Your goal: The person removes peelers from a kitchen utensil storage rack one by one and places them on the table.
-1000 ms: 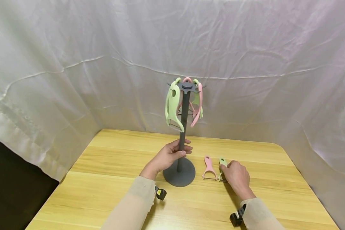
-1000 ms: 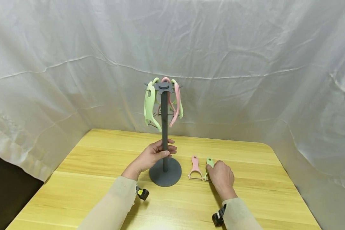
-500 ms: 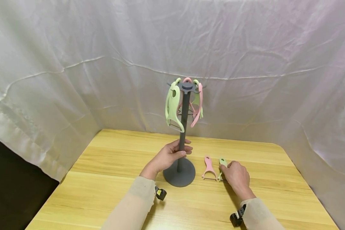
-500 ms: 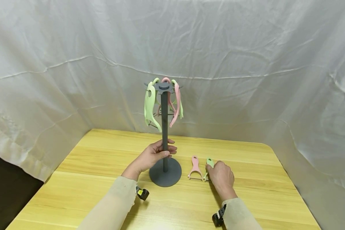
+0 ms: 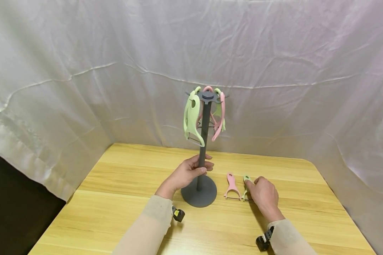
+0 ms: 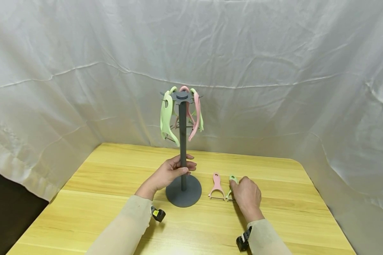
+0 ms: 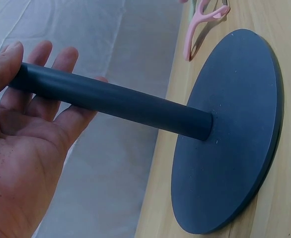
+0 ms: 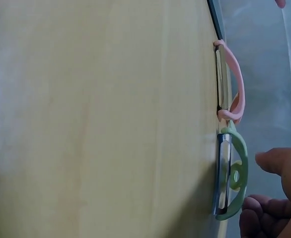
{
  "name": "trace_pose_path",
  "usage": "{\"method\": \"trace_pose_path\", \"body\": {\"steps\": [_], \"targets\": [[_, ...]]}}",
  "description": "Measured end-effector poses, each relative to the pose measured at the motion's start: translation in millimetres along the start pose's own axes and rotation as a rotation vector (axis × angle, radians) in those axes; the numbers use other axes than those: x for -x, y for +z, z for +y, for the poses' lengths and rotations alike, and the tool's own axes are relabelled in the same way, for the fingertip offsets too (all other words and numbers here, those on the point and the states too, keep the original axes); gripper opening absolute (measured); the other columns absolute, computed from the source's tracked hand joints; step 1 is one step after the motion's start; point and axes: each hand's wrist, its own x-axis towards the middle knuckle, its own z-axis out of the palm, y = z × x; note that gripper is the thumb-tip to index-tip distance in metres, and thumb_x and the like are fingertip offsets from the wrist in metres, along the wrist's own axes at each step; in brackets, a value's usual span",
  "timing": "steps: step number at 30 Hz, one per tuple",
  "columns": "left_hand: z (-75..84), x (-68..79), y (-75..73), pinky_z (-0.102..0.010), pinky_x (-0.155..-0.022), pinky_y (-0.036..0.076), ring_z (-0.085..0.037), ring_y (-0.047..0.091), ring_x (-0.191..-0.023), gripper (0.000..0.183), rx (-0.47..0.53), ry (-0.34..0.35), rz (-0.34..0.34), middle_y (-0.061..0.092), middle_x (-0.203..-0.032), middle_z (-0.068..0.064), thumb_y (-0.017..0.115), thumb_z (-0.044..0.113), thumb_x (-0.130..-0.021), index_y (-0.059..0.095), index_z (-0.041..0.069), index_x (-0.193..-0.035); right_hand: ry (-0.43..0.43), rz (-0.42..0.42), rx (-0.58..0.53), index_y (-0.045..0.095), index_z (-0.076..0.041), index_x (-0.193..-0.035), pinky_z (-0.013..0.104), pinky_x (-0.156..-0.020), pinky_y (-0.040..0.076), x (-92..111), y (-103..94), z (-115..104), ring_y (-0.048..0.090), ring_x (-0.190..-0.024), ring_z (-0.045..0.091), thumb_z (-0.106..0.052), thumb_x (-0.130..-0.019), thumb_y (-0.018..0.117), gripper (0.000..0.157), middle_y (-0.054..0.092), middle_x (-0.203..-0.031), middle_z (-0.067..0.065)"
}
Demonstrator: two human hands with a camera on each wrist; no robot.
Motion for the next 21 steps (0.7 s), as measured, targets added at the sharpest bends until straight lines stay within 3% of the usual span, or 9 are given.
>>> {"method": "trace_pose_path", "body": {"steps": [4, 12, 21], "targets": [[0.6, -0.1, 0.5, -0.045, -0.112, 0.052, -0.032, 0.066, -0.132, 0.042, -0.006, 0.003, 0.003, 0.067, -0.141, -0.02, 0.059, 0.005, -0.108, 0.056, 0.013, -0.149, -0.02, 0.038, -0.005, 0.071, 0.005, -0.116, 0.056, -0.073, 0.057, 1.3, -2.4, -4.1, 0.071, -0.089, 0.042, -0.045, -0.101, 0.064, 0.052, 0.074, -0.113, 0.028], [0.3, -1.2, 0.5, -0.044, -0.111, 0.052, -0.033, 0.066, -0.132, 0.042, 0.001, 0.002, 0.01, 0.066, -0.142, -0.02, 0.059, 0.004, -0.107, 0.056, 0.012, -0.149, -0.042, 0.091, -0.037, 0.072, 0.005, -0.116, 0.06, -0.083, 0.055, 3.9, -6.5, -17.3, 0.071, -0.097, 0.046, -0.041, -0.102, 0.063, 0.049, 0.076, -0.11, 0.025], [0.4, 0.1, 1.4, -0.044, -0.11, 0.053, -0.032, 0.068, -0.129, 0.043, -0.007, 0.0, 0.038, 0.069, -0.138, -0.018, 0.062, 0.006, -0.106, 0.059, 0.012, -0.148, -0.044, 0.096, -0.079, 0.071, 0.004, -0.116, 0.058, -0.082, 0.056, 8.3, -8.0, -24.9, 0.072, -0.092, 0.04, -0.04, -0.103, 0.063, 0.047, 0.077, -0.103, 0.019]]}}
